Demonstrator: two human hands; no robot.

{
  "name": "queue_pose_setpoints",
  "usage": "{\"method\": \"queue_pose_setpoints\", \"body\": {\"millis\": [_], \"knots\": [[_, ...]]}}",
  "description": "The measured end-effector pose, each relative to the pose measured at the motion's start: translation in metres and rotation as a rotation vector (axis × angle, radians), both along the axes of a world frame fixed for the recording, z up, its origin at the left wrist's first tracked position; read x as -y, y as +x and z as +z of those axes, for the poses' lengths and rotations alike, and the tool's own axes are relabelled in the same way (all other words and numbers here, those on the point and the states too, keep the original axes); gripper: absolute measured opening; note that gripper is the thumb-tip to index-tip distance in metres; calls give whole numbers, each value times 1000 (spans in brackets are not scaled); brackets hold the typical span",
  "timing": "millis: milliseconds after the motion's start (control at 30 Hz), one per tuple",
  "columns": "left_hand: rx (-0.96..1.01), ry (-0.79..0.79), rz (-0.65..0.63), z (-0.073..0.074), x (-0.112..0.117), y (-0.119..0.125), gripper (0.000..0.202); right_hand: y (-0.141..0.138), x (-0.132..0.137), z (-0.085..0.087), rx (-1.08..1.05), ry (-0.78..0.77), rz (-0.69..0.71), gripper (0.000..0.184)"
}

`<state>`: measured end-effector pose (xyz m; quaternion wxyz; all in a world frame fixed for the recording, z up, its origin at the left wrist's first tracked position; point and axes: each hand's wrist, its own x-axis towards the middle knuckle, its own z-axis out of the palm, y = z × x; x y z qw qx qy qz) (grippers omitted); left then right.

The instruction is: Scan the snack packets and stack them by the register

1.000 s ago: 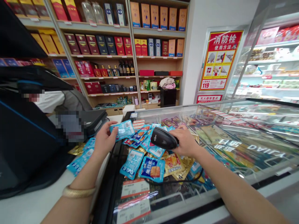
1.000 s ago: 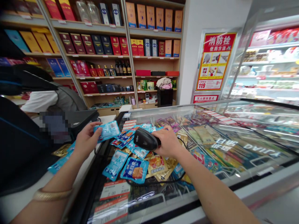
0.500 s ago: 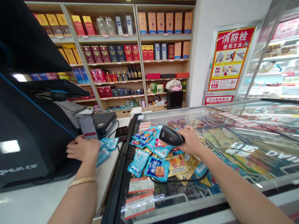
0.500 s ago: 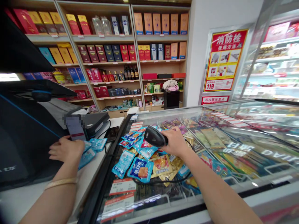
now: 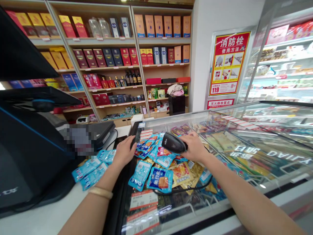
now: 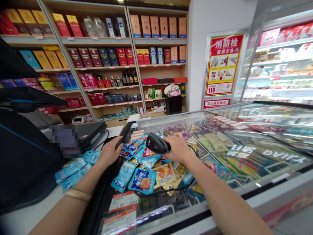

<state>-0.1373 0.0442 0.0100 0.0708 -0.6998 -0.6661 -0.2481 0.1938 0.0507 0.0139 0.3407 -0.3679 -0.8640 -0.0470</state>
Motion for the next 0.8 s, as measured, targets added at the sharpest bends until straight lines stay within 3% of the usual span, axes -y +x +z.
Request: {"method": "queue_pose_setpoints", "body": {"millis": [100,233,800], "knots": [[-145,-207,22,-8,-6,16,55,-1,0,-2,1,-6,5,22],[-142,-358,9,-13,-6,25,57,-1,0,-3,2,-12,1,23],[-137,-195,226,-2,0,16,35,-3,2,-2,50,-42,-2,26]]}}
